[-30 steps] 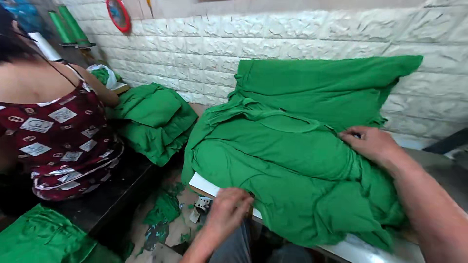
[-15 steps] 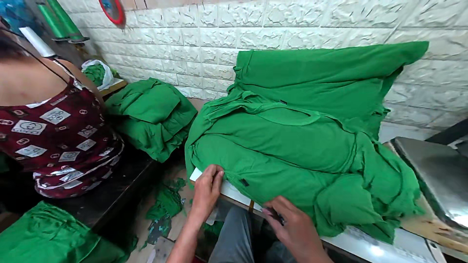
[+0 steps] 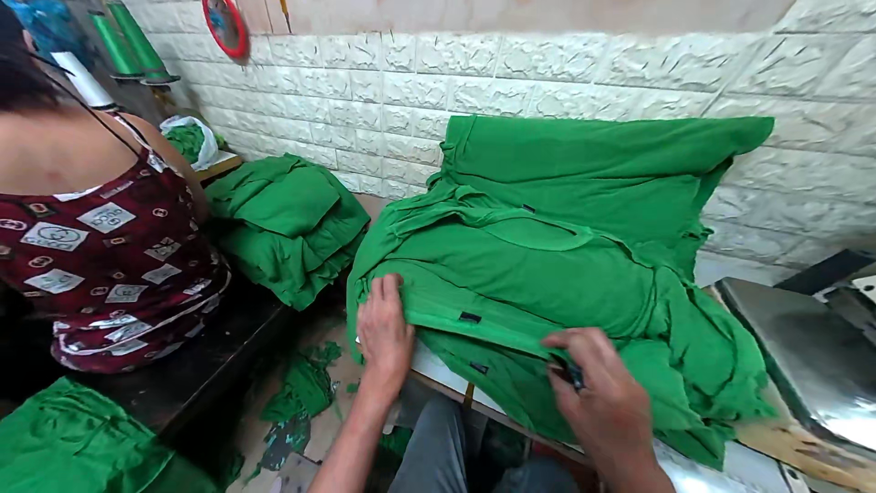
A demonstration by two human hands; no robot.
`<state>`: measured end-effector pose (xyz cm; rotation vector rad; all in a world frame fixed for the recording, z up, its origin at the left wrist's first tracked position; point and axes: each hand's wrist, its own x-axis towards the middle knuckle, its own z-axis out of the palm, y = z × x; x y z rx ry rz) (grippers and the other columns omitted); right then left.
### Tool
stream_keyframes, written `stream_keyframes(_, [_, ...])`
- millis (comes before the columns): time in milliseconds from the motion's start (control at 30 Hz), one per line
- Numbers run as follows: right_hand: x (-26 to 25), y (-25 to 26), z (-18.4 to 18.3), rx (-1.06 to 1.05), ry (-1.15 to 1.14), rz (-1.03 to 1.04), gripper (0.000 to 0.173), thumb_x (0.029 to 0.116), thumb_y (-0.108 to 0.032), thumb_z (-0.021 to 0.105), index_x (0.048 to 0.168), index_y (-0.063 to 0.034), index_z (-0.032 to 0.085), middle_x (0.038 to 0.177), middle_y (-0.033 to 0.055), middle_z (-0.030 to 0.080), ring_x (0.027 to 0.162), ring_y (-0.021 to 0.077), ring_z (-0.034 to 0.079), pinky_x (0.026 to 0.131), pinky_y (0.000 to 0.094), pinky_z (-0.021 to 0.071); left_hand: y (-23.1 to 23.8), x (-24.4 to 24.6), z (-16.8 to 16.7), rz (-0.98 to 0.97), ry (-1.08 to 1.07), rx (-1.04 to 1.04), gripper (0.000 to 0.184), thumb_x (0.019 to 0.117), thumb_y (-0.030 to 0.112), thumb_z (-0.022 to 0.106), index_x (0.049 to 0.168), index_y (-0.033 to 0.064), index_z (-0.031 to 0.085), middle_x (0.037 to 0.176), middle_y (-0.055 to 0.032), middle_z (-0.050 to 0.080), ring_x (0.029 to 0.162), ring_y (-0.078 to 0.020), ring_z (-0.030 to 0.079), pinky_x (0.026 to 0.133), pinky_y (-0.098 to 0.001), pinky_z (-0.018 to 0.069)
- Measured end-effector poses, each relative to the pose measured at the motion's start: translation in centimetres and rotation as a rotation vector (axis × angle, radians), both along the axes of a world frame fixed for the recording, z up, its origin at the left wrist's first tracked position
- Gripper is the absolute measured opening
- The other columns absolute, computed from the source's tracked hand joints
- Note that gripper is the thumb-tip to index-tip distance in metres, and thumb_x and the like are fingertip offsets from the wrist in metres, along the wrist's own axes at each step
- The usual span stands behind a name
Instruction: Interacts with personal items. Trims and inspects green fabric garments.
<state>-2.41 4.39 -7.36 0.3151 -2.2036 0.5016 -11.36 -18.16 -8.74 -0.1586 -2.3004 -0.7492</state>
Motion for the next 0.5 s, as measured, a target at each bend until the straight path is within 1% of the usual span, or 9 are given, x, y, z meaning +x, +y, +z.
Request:
stream_keyframes(100, [0.7, 2.1, -1.1, 0.049, 0.053, -0.079, 0.018, 0.0814, 0.003, 0.057, 0.094, 0.0010, 0.070, 0.107, 0.0234, 0.068, 0.079, 0.0307, 0.069, 0.060, 0.0377, 0.0563, -2.3, 0.7, -1.1, -0.109, 0.028, -0.059, 0.038, 0.0775, -0.010, 0.068, 0.114, 0.0005, 0.068, 0.113, -0.0203, 0.068, 0.103, -0.0419, 0.066, 0.082, -0.0595, 0.0513])
stream_keyframes(133, [1.4, 2.7, -1.8, 0.046, -0.024, -0.042, 0.017, 0.0799, 0.005, 0.058, 0.091, 0.0012, 0.072, 0.107, 0.0234, 0.069, 0.077, 0.0308, 0.069, 0.060, 0.0394, 0.0572, -3.0, 1.5, -2.1, -0.151, 0.013, -0.102, 0.041, 0.0765, -0.012, 0.068, 0.115, 0.0021, 0.069, 0.118, -0.0188, 0.069, 0.107, -0.0415, 0.066, 0.086, -0.0613, 0.0503])
stream_keyframes(200, [3.1, 3.8, -2.8, 0.014, -0.345, 0.119, 0.020, 0.0790, 0.006, 0.065, 0.095, -0.0011, 0.075, 0.112, 0.0200, 0.070, 0.085, 0.0306, 0.072, 0.067, 0.0446, 0.0609, -4.5, 3.2, -4.9, -0.216, -0.053, -0.172, 0.043, 0.0792, -0.009, 0.066, 0.117, 0.0103, 0.071, 0.129, -0.0109, 0.068, 0.120, -0.0384, 0.062, 0.094, -0.0643, 0.0444])
stream_keyframes(267, [4.2, 4.5, -3.3, -0.056, -0.597, 0.251, 0.017, 0.0854, -0.003, 0.075, 0.102, -0.0009, 0.077, 0.118, 0.0210, 0.068, 0.092, 0.0301, 0.072, 0.075, 0.0453, 0.0613, -6.5, 5.0, -7.3, -0.290, -0.145, -0.182, 0.041, 0.0909, 0.015, 0.062, 0.131, 0.0180, 0.065, 0.148, -0.0064, 0.057, 0.139, -0.0400, 0.047, 0.100, -0.0683, 0.0359])
stream_keyframes(333, [5.0, 4.7, -3.0, -0.136, -0.628, 0.281, 0.022, 0.0905, -0.018, 0.077, 0.103, 0.0002, 0.076, 0.118, 0.0210, 0.067, 0.091, 0.0222, 0.068, 0.076, 0.0350, 0.0591, -7.6, 6.6, -8.9, -0.267, -0.154, -0.103, 0.047, 0.0982, 0.044, 0.056, 0.139, 0.0202, 0.060, 0.155, -0.0076, 0.050, 0.146, -0.0385, 0.038, 0.105, -0.0664, 0.0308])
stream_keyframes(367, [5.2, 4.6, -2.5, -0.172, -0.586, 0.279, 0.024, 0.0914, -0.019, 0.076, 0.102, 0.0019, 0.076, 0.114, 0.0217, 0.068, 0.088, 0.0189, 0.067, 0.075, 0.0297, 0.0574, -7.6, 7.2, -9.4, -0.232, -0.124, -0.021, 0.048, 0.0988, 0.046, 0.056, 0.136, 0.0164, 0.063, 0.150, -0.0098, 0.054, 0.142, -0.0362, 0.043, 0.106, -0.0626, 0.0331])
stream_keyframes(400, [5.0, 4.3, -1.9, -0.196, -0.527, 0.272, 0.023, 0.0931, -0.018, 0.074, 0.101, 0.0030, 0.075, 0.109, 0.0214, 0.068, 0.087, 0.0157, 0.065, 0.074, 0.0245, 0.0556, -7.3, 7.7, -9.6, -0.196, -0.079, 0.065, 0.044, 0.0986, 0.041, 0.059, 0.130, 0.0102, 0.066, 0.140, -0.0131, 0.061, 0.132, -0.0342, 0.052, 0.102, -0.0570, 0.0407])
stream_keyframes(433, [4.8, 3.8, -1.4, -0.214, -0.469, 0.262, 0.021, 0.0952, -0.016, 0.071, 0.100, 0.0037, 0.074, 0.105, 0.0199, 0.069, 0.086, 0.0119, 0.063, 0.073, 0.0196, 0.0531, -6.7, 8.1, -9.5, -0.172, -0.040, 0.155, 0.037, 0.0991, 0.033, 0.061, 0.122, 0.0044, 0.068, 0.127, -0.0150, 0.067, 0.119, -0.0289, 0.060, 0.097, -0.0470, 0.0484])
stream_keyframes(500, [3.8, 2.3, -0.9, -0.277, -0.386, 0.271, 0.020, 0.0985, -0.015, 0.065, 0.098, 0.0031, 0.072, 0.095, 0.0128, 0.068, 0.081, 0.0020, 0.059, 0.071, 0.0115, 0.0482, -5.1, 8.4, -9.0, -0.200, 0.021, 0.305, 0.025, 0.1002, 0.019, 0.061, 0.110, -0.0029, 0.067, 0.105, -0.0144, 0.068, 0.093, -0.0144, 0.065, 0.079, -0.0266, 0.0538])
